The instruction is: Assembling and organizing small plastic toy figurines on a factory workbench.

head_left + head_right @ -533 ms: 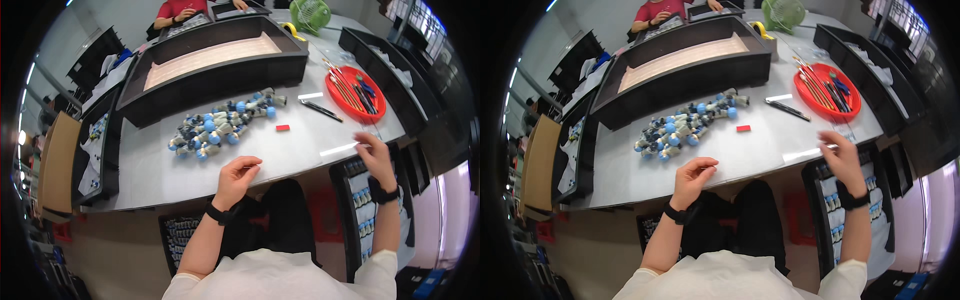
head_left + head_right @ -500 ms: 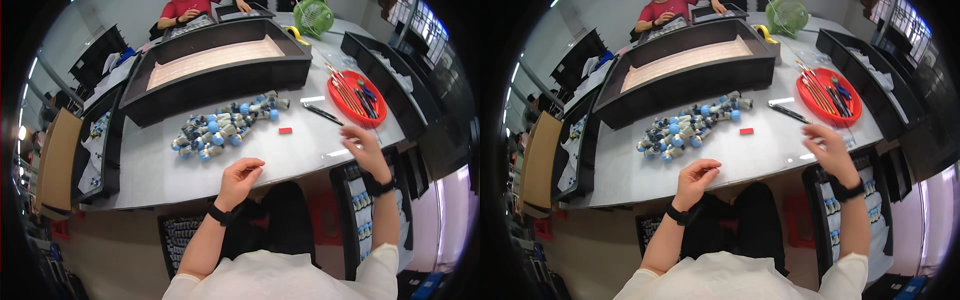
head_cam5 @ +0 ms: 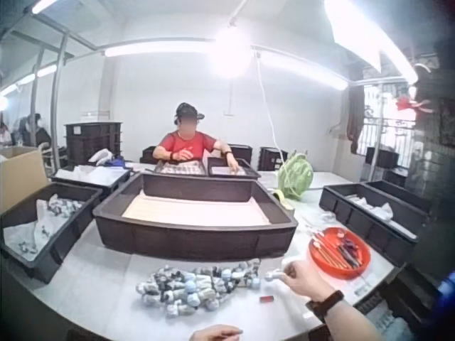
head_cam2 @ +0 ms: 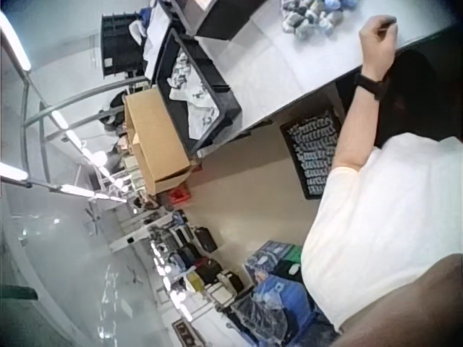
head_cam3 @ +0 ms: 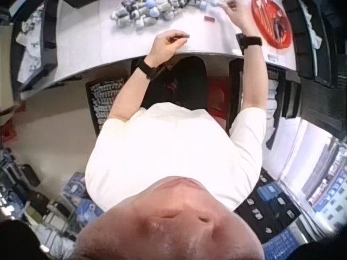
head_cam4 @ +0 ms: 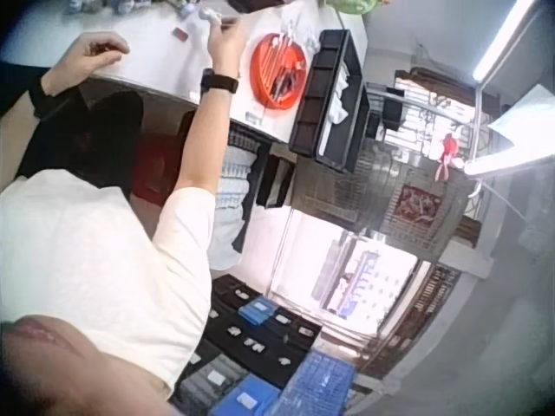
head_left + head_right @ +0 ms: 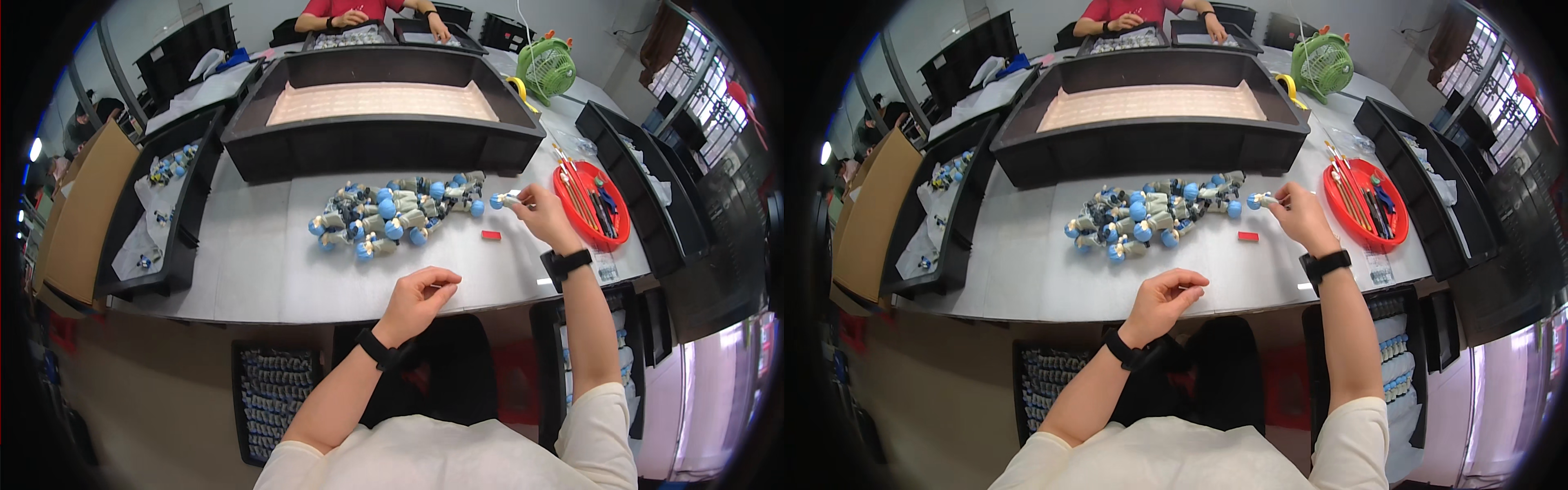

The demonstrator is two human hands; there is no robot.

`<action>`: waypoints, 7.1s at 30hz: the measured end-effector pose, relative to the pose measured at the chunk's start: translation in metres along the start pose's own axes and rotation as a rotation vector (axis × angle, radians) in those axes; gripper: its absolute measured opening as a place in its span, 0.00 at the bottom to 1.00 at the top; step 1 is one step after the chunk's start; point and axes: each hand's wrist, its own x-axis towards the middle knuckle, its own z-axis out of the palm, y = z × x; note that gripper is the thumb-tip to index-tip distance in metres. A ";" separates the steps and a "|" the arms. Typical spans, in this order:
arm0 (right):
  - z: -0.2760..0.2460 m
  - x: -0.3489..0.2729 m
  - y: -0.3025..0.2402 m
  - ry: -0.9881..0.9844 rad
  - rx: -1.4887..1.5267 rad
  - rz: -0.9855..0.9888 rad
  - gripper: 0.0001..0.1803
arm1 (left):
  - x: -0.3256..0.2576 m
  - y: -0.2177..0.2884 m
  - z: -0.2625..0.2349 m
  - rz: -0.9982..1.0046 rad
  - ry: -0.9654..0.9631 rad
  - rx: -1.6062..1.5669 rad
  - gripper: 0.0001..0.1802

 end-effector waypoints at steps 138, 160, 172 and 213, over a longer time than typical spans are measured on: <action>0.075 -0.113 -0.049 0.236 0.679 -0.468 0.25 | 0.007 0.002 -0.002 -0.080 0.200 -0.326 0.14; 0.073 -0.110 -0.033 -0.105 1.191 -0.072 0.31 | 0.005 0.005 -0.001 -0.076 0.203 -0.183 0.14; 0.072 -0.112 -0.035 -0.115 1.192 -0.038 0.18 | 0.005 0.005 -0.004 -0.139 0.209 -0.356 0.15; -0.079 -0.562 0.387 0.692 -0.207 1.207 0.10 | 0.009 -0.004 -0.016 -0.076 0.133 0.092 0.16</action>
